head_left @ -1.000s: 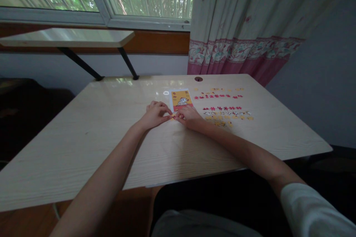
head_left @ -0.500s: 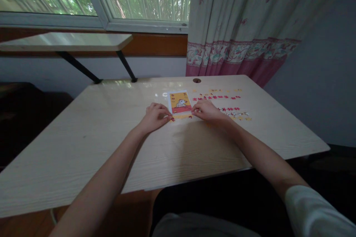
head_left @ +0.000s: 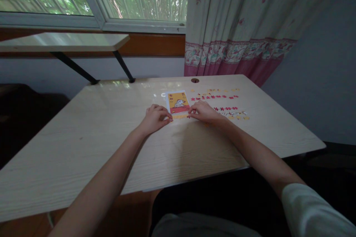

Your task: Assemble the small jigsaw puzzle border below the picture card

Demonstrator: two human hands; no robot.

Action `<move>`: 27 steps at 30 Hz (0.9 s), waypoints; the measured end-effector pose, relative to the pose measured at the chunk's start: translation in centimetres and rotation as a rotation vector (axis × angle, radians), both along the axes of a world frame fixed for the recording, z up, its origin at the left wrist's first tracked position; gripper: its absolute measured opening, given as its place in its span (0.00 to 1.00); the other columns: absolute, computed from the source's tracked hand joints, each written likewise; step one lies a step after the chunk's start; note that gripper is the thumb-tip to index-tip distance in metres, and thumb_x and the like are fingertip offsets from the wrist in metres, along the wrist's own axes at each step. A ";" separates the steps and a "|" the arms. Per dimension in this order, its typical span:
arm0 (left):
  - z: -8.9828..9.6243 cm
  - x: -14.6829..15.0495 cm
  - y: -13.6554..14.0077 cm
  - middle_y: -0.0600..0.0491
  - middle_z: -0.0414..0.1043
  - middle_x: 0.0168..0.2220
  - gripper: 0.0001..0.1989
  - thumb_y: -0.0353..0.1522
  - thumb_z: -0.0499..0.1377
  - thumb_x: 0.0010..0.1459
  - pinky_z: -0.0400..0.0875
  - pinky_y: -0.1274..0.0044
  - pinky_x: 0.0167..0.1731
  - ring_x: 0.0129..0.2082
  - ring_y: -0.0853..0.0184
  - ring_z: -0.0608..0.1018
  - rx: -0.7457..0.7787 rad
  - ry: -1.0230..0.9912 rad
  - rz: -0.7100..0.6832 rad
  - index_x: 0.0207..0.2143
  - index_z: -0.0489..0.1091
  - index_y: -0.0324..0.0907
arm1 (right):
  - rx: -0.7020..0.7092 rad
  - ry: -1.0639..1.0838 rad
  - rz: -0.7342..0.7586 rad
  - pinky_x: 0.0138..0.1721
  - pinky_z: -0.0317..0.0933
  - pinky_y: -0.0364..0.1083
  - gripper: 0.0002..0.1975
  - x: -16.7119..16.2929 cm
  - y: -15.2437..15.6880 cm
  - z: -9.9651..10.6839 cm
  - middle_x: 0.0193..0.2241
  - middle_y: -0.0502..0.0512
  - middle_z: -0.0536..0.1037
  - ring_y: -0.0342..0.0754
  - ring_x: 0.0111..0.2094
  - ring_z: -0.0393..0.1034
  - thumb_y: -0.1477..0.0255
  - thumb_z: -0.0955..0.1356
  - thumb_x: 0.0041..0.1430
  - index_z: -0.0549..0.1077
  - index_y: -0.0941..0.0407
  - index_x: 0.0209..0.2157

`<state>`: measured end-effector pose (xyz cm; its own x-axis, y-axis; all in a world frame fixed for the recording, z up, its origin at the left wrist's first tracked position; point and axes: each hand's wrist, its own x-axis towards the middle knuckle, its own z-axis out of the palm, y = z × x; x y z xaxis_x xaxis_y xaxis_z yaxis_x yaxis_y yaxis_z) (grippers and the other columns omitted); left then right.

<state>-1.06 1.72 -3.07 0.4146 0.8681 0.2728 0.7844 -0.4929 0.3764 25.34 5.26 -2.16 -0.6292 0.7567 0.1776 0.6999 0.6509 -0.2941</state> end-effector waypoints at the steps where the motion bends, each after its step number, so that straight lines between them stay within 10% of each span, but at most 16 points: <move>1: 0.0 0.0 0.0 0.52 0.74 0.39 0.08 0.40 0.60 0.52 0.56 0.64 0.46 0.44 0.57 0.66 0.003 0.001 0.000 0.32 0.77 0.49 | 0.001 0.002 0.002 0.40 0.52 0.45 0.08 0.0 0.0 0.0 0.29 0.53 0.76 0.47 0.36 0.66 0.66 0.69 0.56 0.78 0.55 0.33; 27: 0.3 -1.3 0.3 0.51 0.75 0.38 0.11 0.40 0.57 0.54 0.56 0.65 0.44 0.44 0.56 0.67 0.018 0.047 -0.011 0.34 0.77 0.47 | -0.040 0.022 0.085 0.42 0.54 0.44 0.06 0.3 0.2 0.2 0.31 0.54 0.78 0.46 0.35 0.68 0.72 0.67 0.57 0.78 0.56 0.34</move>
<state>-2.37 2.00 -2.81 0.4367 0.8587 0.2682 0.7958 -0.5077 0.3301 25.68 5.45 -1.99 -0.6878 0.7074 0.1630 0.6356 0.6953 -0.3354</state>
